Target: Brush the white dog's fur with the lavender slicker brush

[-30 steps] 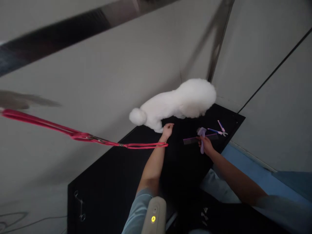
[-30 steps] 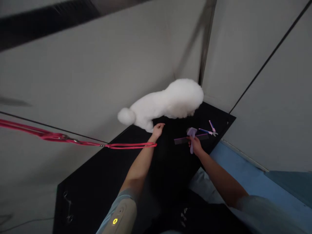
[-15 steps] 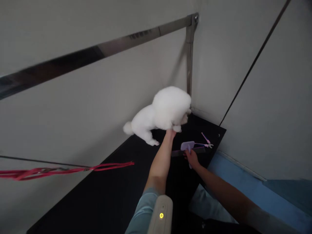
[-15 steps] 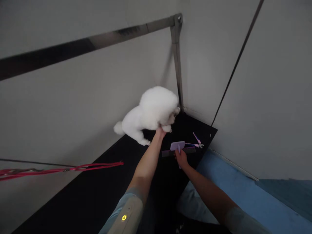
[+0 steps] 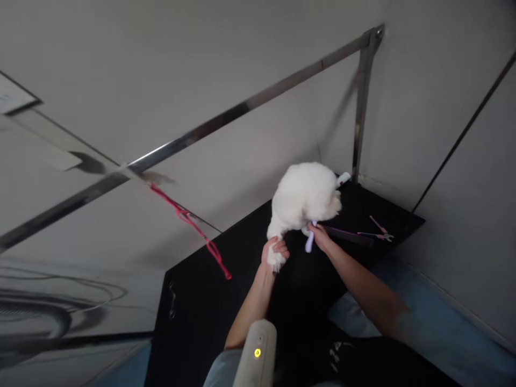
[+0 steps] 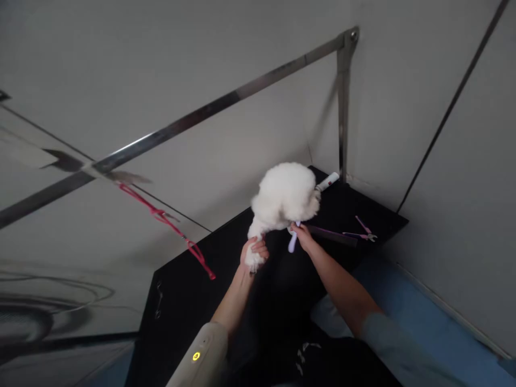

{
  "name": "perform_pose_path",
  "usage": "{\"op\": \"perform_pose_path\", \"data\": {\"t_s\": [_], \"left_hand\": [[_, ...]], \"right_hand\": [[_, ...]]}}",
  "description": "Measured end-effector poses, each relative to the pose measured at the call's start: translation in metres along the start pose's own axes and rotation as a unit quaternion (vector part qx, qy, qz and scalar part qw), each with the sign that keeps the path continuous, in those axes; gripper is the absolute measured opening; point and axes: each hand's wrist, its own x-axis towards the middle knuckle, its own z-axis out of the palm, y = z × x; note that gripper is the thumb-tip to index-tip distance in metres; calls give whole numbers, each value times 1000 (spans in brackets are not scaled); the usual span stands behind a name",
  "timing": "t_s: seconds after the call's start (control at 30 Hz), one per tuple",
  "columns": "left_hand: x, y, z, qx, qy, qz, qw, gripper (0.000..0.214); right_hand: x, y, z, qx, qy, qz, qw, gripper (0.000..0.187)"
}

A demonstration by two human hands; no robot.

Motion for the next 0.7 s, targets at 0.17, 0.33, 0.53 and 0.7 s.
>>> {"op": "perform_pose_path", "data": {"t_s": [0.17, 0.33, 0.53, 0.7], "left_hand": [[-49, -14, -7, 101, 17, 27, 994, 21], [-106, -12, 33, 227, -14, 210, 951, 49], [-141, 26, 118, 253, -108, 202, 940, 10], [-167, 58, 168, 252, -125, 173, 944, 10]], "right_hand": [[-24, -24, 21, 47, -30, 6, 998, 58], [-71, -41, 14, 50, -70, 4, 996, 55], [-189, -16, 16, -223, -128, 61, 965, 43], [-179, -103, 54, -248, -144, -124, 950, 20]]}}
